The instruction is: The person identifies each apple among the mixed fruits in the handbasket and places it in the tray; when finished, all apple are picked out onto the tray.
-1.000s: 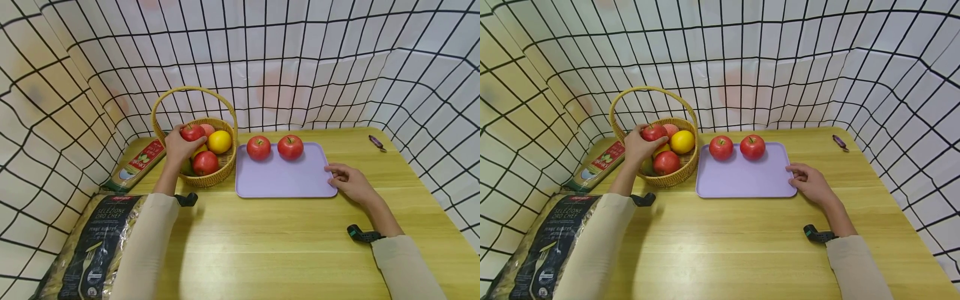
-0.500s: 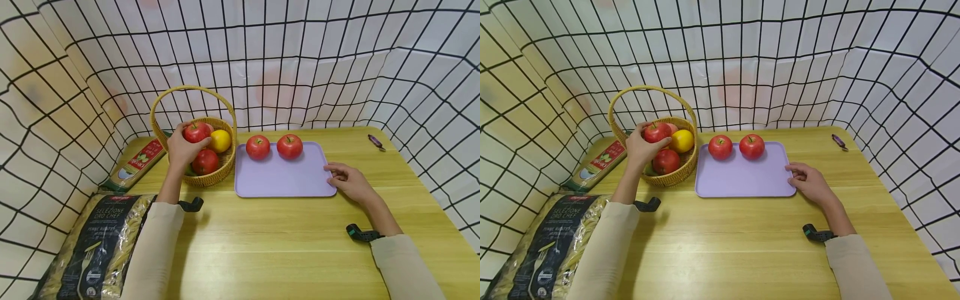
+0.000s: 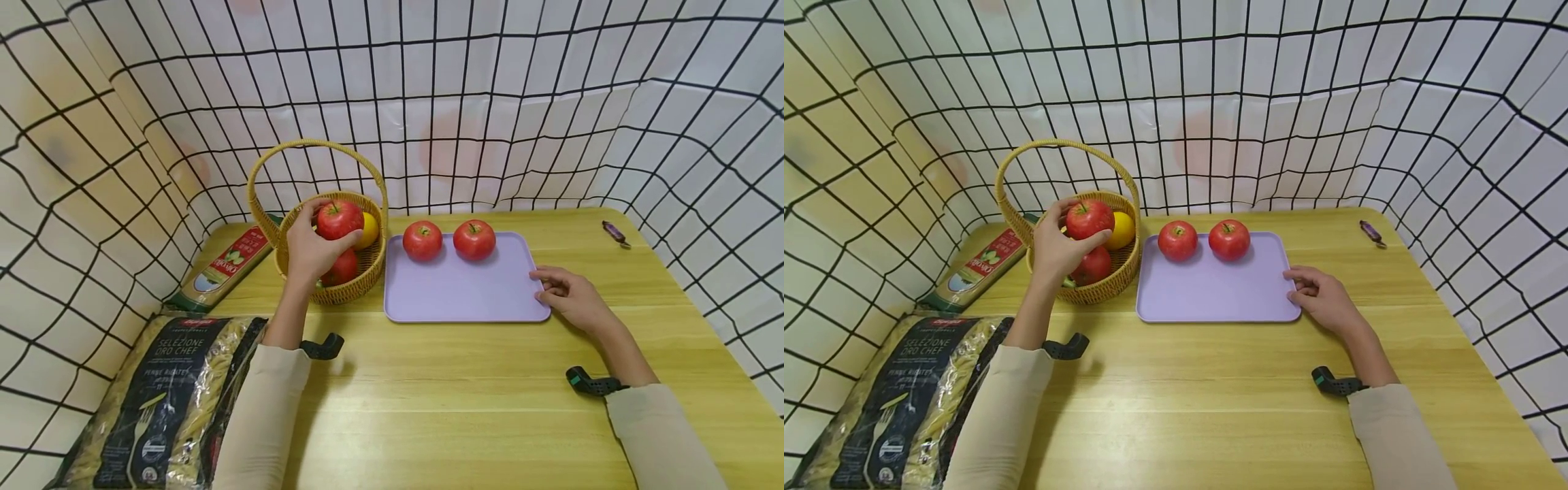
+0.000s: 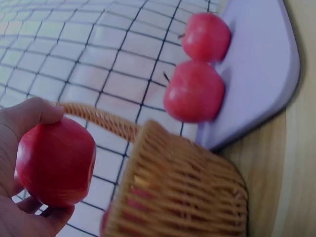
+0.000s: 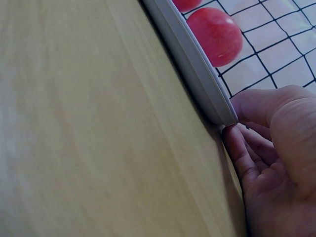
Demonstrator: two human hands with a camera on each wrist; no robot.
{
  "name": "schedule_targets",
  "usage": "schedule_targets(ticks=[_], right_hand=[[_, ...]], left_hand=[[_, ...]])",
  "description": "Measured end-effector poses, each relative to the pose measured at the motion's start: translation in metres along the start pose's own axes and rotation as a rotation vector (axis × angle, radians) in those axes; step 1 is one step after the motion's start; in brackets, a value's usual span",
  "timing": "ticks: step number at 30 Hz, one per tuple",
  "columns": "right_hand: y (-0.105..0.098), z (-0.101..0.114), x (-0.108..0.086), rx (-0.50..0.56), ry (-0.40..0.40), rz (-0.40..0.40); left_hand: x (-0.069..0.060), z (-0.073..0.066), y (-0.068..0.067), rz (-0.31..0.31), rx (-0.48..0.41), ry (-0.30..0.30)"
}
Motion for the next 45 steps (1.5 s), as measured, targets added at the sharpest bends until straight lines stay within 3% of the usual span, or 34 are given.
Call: schedule_targets(ticks=[7, 21, 35, 45], right_hand=[[-0.001, -0.002, 0.001, -0.003, 0.001, 0.001], [-0.002, 0.0, 0.0, -0.008, -0.004, -0.004], [0.0, -0.002, 0.002, -0.021, -0.01, -0.006], [0.0, -0.001, 0.001, -0.025, -0.011, -0.004]], left_hand=[[-0.009, -0.022, 0.014, 0.078, -0.043, 0.06], [-0.033, -0.04, 0.067, 0.256, -0.002, 0.14], [-0.049, -0.038, 0.102, 0.399, 0.065, 0.175], [-0.063, -0.027, 0.129, 0.496, 0.144, 0.191]])
Point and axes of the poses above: each hand's wrist, its own x-axis towards the middle knuckle, its own y-axis out of the palm, z = x × y, the point moved 7 cm from there along x, towards the middle knuckle, and after that the axes turned 1 degree about -z, right-handed, at the moved point
